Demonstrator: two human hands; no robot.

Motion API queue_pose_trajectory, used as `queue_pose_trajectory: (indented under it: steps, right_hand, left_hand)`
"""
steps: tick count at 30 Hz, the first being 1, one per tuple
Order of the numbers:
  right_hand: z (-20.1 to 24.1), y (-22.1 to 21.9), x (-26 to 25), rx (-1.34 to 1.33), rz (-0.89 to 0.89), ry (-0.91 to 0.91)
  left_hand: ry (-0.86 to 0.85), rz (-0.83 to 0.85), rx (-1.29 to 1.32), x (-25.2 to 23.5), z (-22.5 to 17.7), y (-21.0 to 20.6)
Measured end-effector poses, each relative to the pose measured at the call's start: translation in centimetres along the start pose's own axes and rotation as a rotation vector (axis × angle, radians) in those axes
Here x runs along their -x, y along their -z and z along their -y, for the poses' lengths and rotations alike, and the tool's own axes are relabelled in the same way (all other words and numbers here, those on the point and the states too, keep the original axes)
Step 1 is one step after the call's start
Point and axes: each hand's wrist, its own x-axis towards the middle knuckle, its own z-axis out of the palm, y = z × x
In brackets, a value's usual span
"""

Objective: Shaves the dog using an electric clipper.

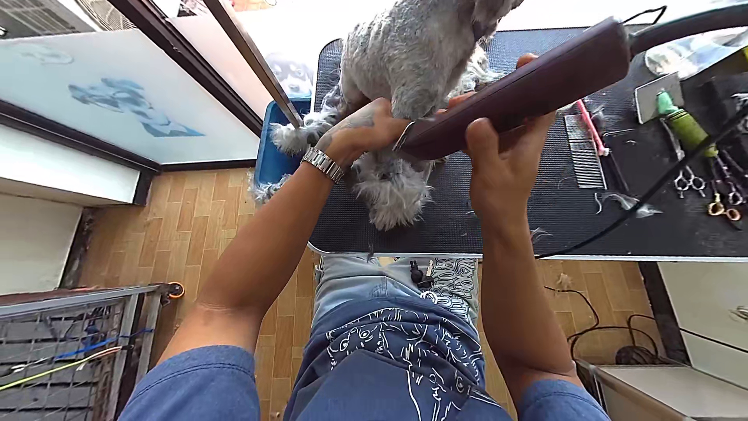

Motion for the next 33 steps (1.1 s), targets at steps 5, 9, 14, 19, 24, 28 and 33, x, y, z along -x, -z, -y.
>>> queue_pose_trajectory:
  steps: [5,9,14,19,24,28,33]
  right_hand:
    - [-0.2,0.0,-0.1,-0.323,-0.051,-0.161]
    - [0.2,-0.2,0.3,-0.416,-0.119,-0.331]
    - [0.3,-0.3,0.7,-0.439,-0.123,-0.542]
    - [0.4,-0.3,0.9,-0.486,-0.222,-0.562]
    - [1.8,1.8,0.5,-0.752,-0.042,-0.380]
    - [2.5,2.2,0.8,-0.219,0.022,-0.233]
    - [1.8,0.4,0.5,-0.020,0.054,-0.044]
  left_hand:
    - [0.051,0.033,0.100,0.0,0.0,-0.3]
    - [0.036,0.038,0.114,-0.2,0.5,-0.7]
    - [0.048,0.044,0.147,0.0,0.5,-1.1]
    - [0.093,0.036,0.163,0.2,0.4,-1.1]
    - [0.087,0.030,0.200,0.2,0.2,-1.0]
    - [0.083,0.028,0.185,0.3,0.2,-0.8]
    - [0.066,0.019,0.183,0.5,0.3,-1.2]
